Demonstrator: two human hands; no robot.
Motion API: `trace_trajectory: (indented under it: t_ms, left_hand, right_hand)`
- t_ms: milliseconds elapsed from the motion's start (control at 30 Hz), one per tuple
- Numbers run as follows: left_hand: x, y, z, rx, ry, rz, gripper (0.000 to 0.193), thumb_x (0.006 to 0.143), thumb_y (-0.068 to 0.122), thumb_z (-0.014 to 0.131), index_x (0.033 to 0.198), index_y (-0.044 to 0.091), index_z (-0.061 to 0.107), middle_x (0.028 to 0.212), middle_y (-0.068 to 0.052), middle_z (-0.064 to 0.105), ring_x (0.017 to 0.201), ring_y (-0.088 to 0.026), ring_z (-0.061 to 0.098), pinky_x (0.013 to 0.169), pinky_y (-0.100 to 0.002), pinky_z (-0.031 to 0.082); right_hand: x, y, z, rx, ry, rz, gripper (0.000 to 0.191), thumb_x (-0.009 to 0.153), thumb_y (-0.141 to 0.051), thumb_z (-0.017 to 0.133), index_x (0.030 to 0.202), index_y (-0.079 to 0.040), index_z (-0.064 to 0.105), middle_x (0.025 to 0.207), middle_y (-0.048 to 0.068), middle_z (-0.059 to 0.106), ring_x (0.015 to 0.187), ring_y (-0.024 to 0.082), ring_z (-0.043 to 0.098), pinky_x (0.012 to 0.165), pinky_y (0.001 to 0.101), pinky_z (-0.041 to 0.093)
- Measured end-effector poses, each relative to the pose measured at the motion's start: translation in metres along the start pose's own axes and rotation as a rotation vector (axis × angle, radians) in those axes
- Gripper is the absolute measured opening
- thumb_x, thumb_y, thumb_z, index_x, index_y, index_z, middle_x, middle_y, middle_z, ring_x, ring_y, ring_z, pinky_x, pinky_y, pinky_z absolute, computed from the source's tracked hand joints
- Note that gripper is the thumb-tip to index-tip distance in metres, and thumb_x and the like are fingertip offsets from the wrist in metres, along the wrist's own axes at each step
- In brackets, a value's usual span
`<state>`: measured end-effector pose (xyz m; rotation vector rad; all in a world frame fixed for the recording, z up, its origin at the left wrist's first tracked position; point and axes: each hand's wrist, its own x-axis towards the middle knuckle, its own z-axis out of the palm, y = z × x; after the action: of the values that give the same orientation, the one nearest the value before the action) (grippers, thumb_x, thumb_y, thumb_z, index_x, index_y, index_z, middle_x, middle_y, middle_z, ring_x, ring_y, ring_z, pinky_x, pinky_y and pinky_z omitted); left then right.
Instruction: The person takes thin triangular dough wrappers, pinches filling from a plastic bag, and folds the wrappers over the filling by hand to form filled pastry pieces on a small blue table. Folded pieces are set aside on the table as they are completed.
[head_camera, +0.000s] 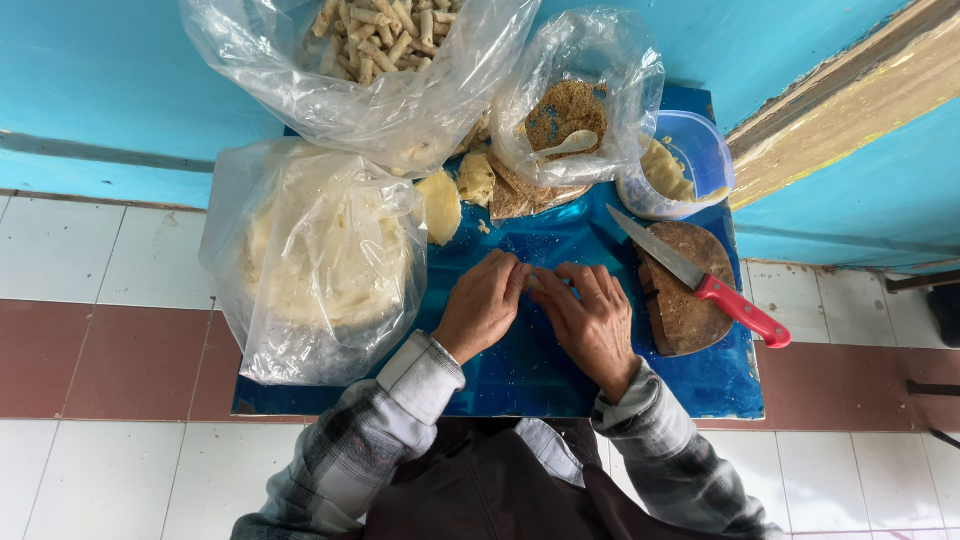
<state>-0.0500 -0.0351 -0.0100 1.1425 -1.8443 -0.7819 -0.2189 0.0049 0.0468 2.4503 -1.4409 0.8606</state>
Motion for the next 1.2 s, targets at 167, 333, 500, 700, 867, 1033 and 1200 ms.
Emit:
trace_trajectory:
  t_ms: [167, 333, 500, 700, 867, 1033, 1200]
  left_hand:
    - [0.005, 0.004, -0.007, -0.285, -0.069, -0.213, 0.04, 0.107, 0.037, 0.054, 0.087, 0.005, 0.066, 0.079, -0.008, 0.071, 0.07, -0.023, 0.07, 0.064, -0.037, 0.053]
    - [0.001, 0.011, -0.02, -0.429, 0.064, -0.047, 0.03, 0.1, 0.033, 0.066, 0.098, 0.004, 0.071, 0.086, -0.005, 0.071, 0.071, -0.013, 0.066, 0.061, -0.03, 0.054]
    - [0.0, 0.013, -0.021, -0.527, 0.063, -0.127, 0.023, 0.099, 0.028, 0.07, 0.101, 0.005, 0.071, 0.085, -0.003, 0.072, 0.072, -0.006, 0.064, 0.063, -0.026, 0.053]
    - [-0.006, 0.014, -0.016, -0.336, 0.05, 0.071, 0.019, 0.104, 0.027, 0.065, 0.103, 0.009, 0.07, 0.097, -0.005, 0.073, 0.079, -0.015, 0.071, 0.068, -0.03, 0.057]
    - [-0.012, 0.015, -0.017, 0.034, 0.069, 0.267, 0.014, 0.102, 0.02, 0.064, 0.101, 0.007, 0.067, 0.093, -0.007, 0.07, 0.08, -0.026, 0.07, 0.072, -0.038, 0.055]
    - [-0.018, 0.019, -0.027, 0.01, 0.093, 0.591, 0.019, 0.094, 0.028, 0.069, 0.09, 0.009, 0.065, 0.087, -0.006, 0.065, 0.077, -0.022, 0.066, 0.073, -0.038, 0.054]
    - [-0.025, 0.027, -0.031, 0.014, 0.132, 0.726, 0.025, 0.093, 0.029, 0.072, 0.081, 0.009, 0.063, 0.074, -0.003, 0.057, 0.068, -0.02, 0.059, 0.064, -0.036, 0.047]
  right_hand:
    - [0.001, -0.006, -0.005, -0.065, 0.053, -0.061, 0.028, 0.088, -0.011, 0.08, 0.115, -0.008, 0.074, 0.104, 0.005, 0.07, 0.091, 0.023, 0.066, 0.072, 0.0371, 0.05]
    - [0.013, -0.003, -0.009, 0.357, -0.038, 0.234, 0.029, 0.09, -0.009, 0.077, 0.119, -0.008, 0.072, 0.104, 0.007, 0.074, 0.091, 0.022, 0.07, 0.077, 0.0327, 0.056]
    - [0.026, 0.001, -0.011, 0.489, -0.078, 0.298, 0.02, 0.089, -0.01, 0.08, 0.108, -0.007, 0.077, 0.098, 0.007, 0.077, 0.088, 0.016, 0.072, 0.073, 0.0303, 0.057]
    - [0.102, -0.014, -0.064, 0.387, 0.64, 0.147, 0.014, 0.11, 0.001, 0.063, 0.122, 0.004, 0.068, 0.115, 0.009, 0.073, 0.096, 0.016, 0.071, 0.085, 0.0283, 0.058]
    - [0.216, -0.005, -0.035, 0.121, 0.476, -0.276, 0.033, 0.103, 0.006, 0.069, 0.135, -0.002, 0.068, 0.133, 0.013, 0.066, 0.116, 0.024, 0.063, 0.092, 0.0396, 0.062]
    - [0.164, 0.003, 0.03, 0.422, -0.133, -0.058, 0.011, 0.098, -0.008, 0.076, 0.109, -0.011, 0.076, 0.112, 0.005, 0.075, 0.101, 0.02, 0.073, 0.086, 0.0348, 0.061]
    - [0.132, -0.006, 0.092, 0.33, -0.203, -0.287, 0.037, 0.077, -0.025, 0.082, 0.106, -0.004, 0.072, 0.105, 0.014, 0.07, 0.1, 0.034, 0.066, 0.084, 0.0427, 0.055]
